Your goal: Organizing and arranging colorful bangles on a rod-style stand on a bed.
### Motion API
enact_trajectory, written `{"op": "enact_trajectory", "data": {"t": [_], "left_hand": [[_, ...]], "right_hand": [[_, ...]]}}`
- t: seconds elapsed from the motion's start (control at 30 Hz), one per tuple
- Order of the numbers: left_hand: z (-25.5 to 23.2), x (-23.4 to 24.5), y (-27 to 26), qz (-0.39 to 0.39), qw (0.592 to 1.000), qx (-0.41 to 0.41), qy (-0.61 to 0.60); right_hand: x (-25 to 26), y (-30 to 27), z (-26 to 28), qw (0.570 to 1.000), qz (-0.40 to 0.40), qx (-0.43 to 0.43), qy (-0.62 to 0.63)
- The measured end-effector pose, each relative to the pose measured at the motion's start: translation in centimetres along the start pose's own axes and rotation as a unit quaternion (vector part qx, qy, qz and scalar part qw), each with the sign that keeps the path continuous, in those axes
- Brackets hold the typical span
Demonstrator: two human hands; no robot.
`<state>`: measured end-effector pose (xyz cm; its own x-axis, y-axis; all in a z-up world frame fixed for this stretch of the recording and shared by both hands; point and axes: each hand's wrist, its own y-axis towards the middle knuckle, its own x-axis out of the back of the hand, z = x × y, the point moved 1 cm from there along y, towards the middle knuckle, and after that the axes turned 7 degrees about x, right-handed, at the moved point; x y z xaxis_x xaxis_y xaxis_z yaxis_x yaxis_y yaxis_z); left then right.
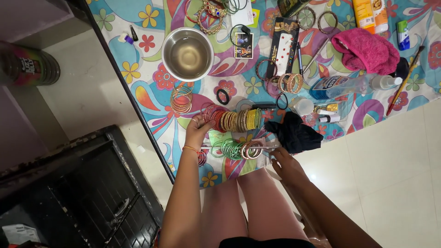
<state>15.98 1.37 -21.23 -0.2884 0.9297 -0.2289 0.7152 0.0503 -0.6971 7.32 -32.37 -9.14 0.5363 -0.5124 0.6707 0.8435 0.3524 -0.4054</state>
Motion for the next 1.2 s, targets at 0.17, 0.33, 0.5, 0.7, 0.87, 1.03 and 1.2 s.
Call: {"op": "enact_trajectory", "data": {"t": [0.17,0.33,0.5,0.7,0.87,1.03,1.2], "left_hand": [[-0.9,-0.5,-0.9,0.040,0.997,0.041,0.055],[-1.5,-1.0,-1.7,0.018,0.997,0.065,0.043],[-1.0,-0.2,-2.1,0.020,0.998,0.039,-0.036],[-3.1,0.3,-3.9,-0.014,0.998,-0.007,-0.063],[-3.5,1.5,-4.7,-0.061,0.996,0.056,-0.021],[-2.8,3.6,-7.1,-0.006,0.991,0.105,-0.079],[-5.5,0.8,-12.0,0.082,0.982,0.149,-0.084]], "right_hand": [[-1.0,-0.2,-2.7,0.999,-0.023,0.027,-0.016],[1.2,0.3,-3.7,0.989,-0.147,-0.033,-0.007],[3.7,2.3,-4.3,0.960,-0.261,-0.044,-0.090],[2.2,3.6,-8.3,0.968,-0.172,-0.105,-0.146],[2.5,2.8,-11.1,0.954,-0.205,-0.115,-0.189],[6.4,-0.3,-12.8,0.817,-0.348,-0.148,0.434],[9.1,-3.1,-11.8,0.585,-0.106,0.107,0.797]]}}
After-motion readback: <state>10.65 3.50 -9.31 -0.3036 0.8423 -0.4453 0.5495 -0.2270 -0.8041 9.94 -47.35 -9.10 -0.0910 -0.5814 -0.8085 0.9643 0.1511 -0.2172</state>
